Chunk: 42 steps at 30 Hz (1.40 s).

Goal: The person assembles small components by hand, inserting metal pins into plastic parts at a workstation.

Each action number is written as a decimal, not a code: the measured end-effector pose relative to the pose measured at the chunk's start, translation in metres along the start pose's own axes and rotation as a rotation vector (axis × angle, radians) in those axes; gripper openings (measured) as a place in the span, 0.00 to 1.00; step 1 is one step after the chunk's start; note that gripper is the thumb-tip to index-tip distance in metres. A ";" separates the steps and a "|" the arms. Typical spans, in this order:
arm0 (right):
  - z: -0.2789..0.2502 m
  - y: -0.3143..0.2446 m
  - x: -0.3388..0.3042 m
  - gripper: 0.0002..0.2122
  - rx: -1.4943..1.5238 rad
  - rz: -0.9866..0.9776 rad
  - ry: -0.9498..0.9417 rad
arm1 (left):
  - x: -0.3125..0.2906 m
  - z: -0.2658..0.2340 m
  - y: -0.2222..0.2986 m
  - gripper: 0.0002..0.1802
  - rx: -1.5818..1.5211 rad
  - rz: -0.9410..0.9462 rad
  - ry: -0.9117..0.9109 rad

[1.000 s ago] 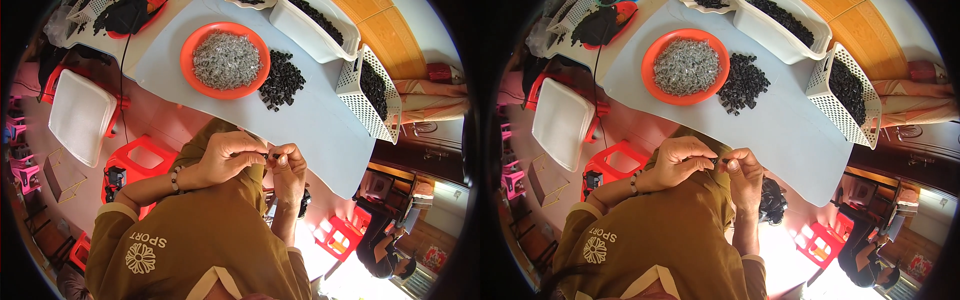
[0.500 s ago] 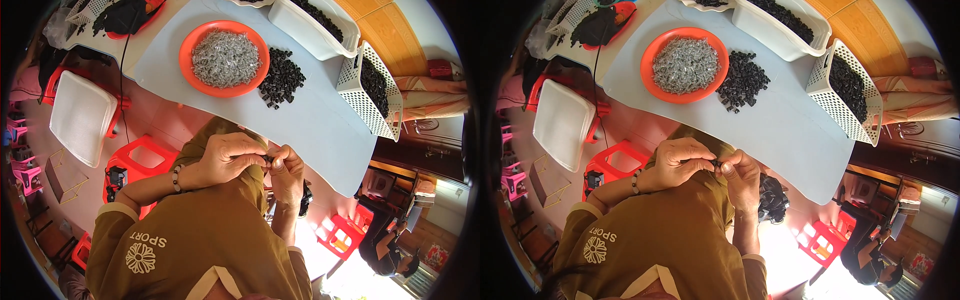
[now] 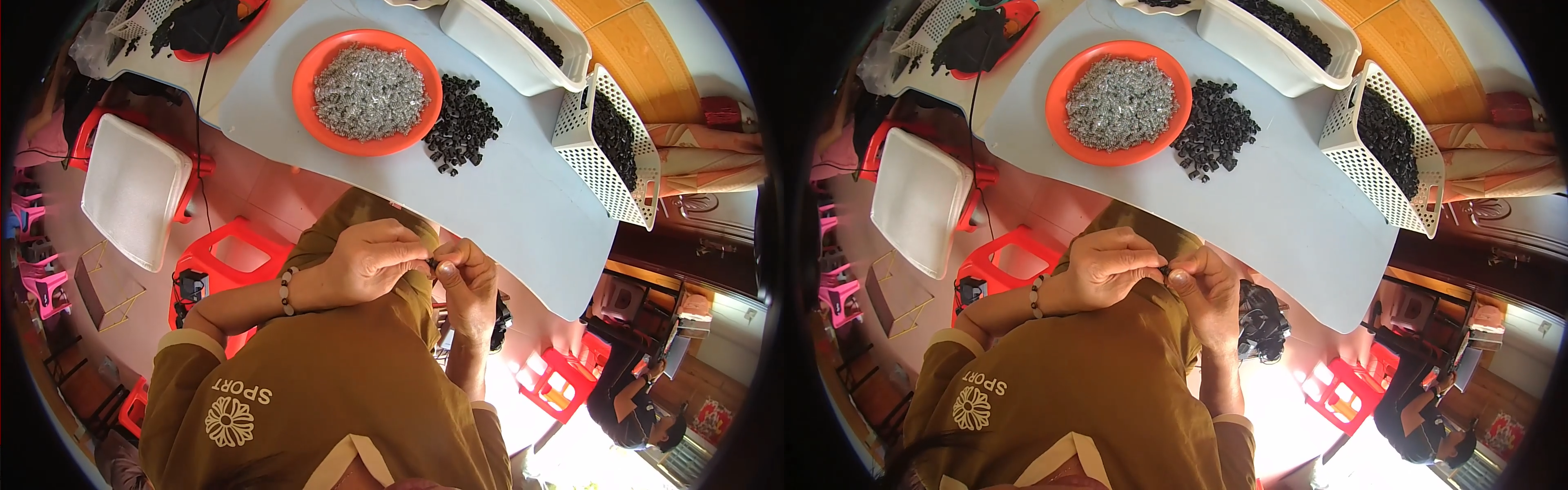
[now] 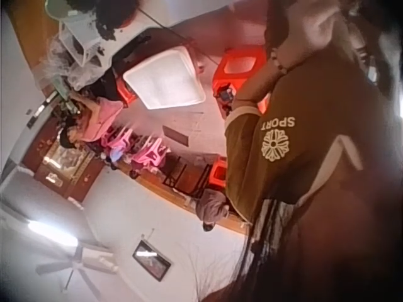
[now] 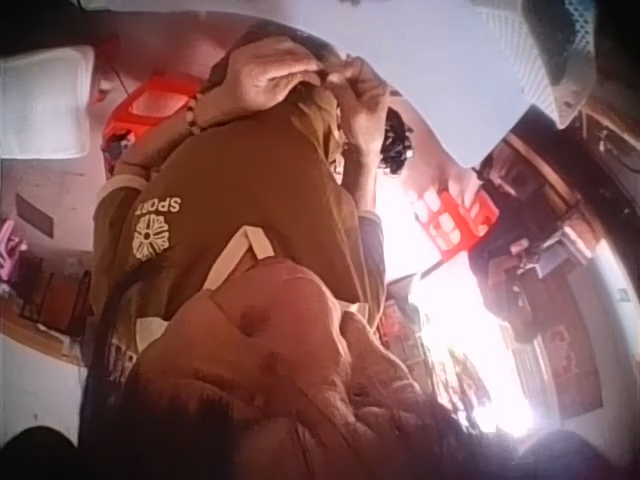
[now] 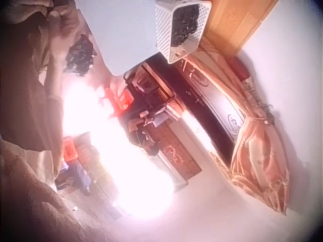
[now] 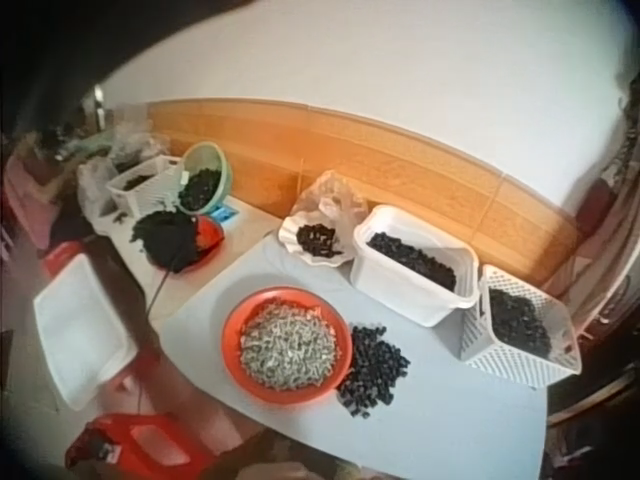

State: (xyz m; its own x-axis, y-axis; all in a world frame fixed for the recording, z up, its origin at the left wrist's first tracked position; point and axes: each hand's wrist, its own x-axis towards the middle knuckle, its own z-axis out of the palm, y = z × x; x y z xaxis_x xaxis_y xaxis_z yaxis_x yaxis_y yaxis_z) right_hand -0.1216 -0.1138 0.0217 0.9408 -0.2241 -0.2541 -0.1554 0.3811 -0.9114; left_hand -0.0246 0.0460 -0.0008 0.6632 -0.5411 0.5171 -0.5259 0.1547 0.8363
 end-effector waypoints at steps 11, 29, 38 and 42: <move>0.004 -0.005 -0.002 0.04 -0.042 -0.001 -0.021 | -0.002 0.001 0.006 0.17 0.173 0.137 -0.023; -0.003 0.004 0.000 0.03 0.170 0.004 -0.030 | -0.003 0.001 0.004 0.15 -0.138 -0.188 -0.095; 0.003 0.004 -0.006 0.02 -0.002 -0.040 0.061 | -0.005 0.000 0.006 0.15 -0.097 -0.136 -0.084; 0.000 0.004 -0.005 0.02 0.140 0.004 -0.015 | -0.004 0.002 0.006 0.15 -0.118 -0.134 -0.079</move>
State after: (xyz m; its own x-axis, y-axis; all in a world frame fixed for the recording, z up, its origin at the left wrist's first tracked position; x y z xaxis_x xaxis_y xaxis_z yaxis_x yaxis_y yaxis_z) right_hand -0.1265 -0.1109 0.0190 0.9447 -0.2097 -0.2521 -0.1167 0.5036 -0.8560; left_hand -0.0316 0.0470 0.0018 0.6769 -0.6259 0.3873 -0.3665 0.1697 0.9148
